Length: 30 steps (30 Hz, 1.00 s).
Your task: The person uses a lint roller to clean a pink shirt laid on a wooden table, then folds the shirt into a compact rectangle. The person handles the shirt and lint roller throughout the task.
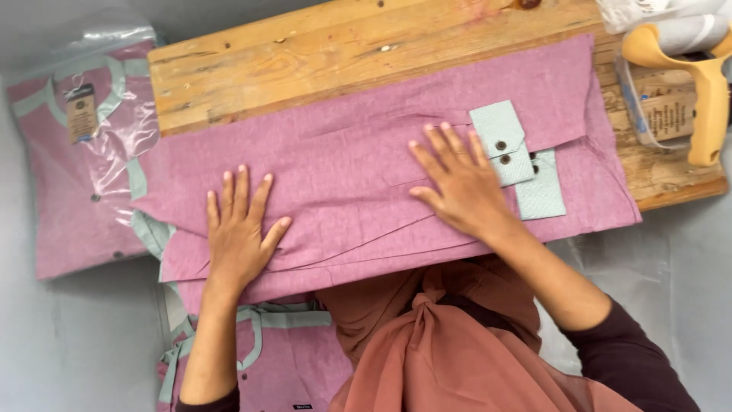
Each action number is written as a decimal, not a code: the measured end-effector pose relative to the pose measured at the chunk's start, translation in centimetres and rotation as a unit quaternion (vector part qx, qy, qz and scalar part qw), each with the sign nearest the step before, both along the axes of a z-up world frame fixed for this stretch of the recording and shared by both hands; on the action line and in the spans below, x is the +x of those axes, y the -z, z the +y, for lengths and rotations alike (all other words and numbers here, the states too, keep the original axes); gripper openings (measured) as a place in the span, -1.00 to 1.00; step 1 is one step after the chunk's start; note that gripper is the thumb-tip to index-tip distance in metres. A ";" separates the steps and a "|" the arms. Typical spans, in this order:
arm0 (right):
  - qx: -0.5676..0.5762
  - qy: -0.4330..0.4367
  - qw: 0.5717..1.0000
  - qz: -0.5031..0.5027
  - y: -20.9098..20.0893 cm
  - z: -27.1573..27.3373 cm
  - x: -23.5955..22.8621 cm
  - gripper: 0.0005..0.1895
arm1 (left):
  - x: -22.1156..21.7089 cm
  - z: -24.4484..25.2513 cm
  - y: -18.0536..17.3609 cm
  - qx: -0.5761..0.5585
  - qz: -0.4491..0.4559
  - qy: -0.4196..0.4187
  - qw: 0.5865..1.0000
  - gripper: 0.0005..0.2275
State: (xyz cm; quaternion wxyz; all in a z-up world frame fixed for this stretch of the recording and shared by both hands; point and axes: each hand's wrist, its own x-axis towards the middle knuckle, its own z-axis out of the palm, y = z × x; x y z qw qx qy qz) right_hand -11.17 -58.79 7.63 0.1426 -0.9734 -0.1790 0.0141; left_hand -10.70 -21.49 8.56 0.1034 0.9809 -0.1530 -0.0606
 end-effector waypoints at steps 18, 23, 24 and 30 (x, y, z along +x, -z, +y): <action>0.028 0.058 0.994 0.086 -3.6 -9.1 5.7 -0.23 | 8.5 -12.0 -2.2 -0.048 0.045 0.144 0.987 -0.35; -0.056 0.126 0.975 0.172 -4.2 -13.0 8.8 -0.23 | 12.1 -13.4 1.5 0.009 0.076 0.161 0.984 -0.34; -0.055 0.127 0.975 0.174 -4.3 -13.7 7.5 -0.23 | 11.9 -13.6 0.9 0.010 0.078 0.162 0.984 -0.34; 0.217 0.068 0.957 -0.181 -1.5 -15.6 -6.4 -0.54 | 13.8 -19.3 -3.2 -0.083 0.044 0.198 0.976 -0.47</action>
